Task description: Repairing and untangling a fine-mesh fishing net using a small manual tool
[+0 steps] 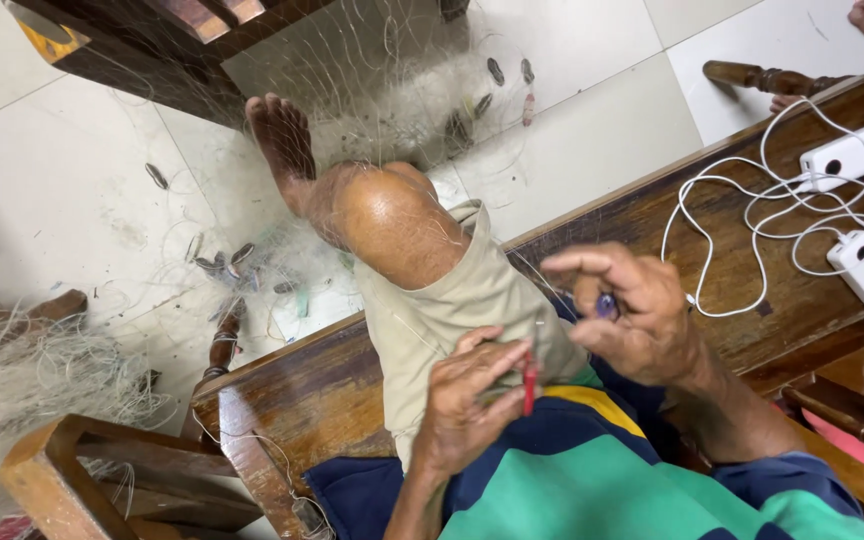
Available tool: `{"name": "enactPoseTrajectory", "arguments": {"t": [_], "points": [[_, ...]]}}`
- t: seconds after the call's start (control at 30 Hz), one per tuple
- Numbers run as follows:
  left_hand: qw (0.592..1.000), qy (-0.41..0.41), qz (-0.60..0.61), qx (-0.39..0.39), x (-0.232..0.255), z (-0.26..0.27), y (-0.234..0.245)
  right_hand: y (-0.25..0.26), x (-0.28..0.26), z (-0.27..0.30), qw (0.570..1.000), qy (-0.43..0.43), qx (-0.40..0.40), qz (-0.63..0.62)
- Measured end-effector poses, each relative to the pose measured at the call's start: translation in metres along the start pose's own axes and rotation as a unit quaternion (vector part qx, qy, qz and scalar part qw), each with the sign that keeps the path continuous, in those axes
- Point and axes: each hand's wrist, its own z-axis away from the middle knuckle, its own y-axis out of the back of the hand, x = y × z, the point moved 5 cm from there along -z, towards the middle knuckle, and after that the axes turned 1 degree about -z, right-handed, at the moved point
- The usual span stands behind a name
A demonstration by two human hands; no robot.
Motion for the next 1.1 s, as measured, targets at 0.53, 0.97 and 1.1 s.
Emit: {"name": "enactPoseTrajectory", "arguments": {"t": [0.53,0.97,1.1], "points": [[0.979,0.011,0.205,-0.008,-0.033,0.035,0.023,0.016,-0.070,-0.047,0.971,0.161,-0.048,0.171],[0.964,0.031,0.265,-0.020,-0.016,0.003,0.025,0.013,-0.104,-0.069,0.968,0.180,-0.041,0.169],[0.967,0.034,0.252,-0.006,-0.016,-0.005,0.027,0.011,-0.106,-0.069,0.965,0.190,-0.046,0.173]]}}
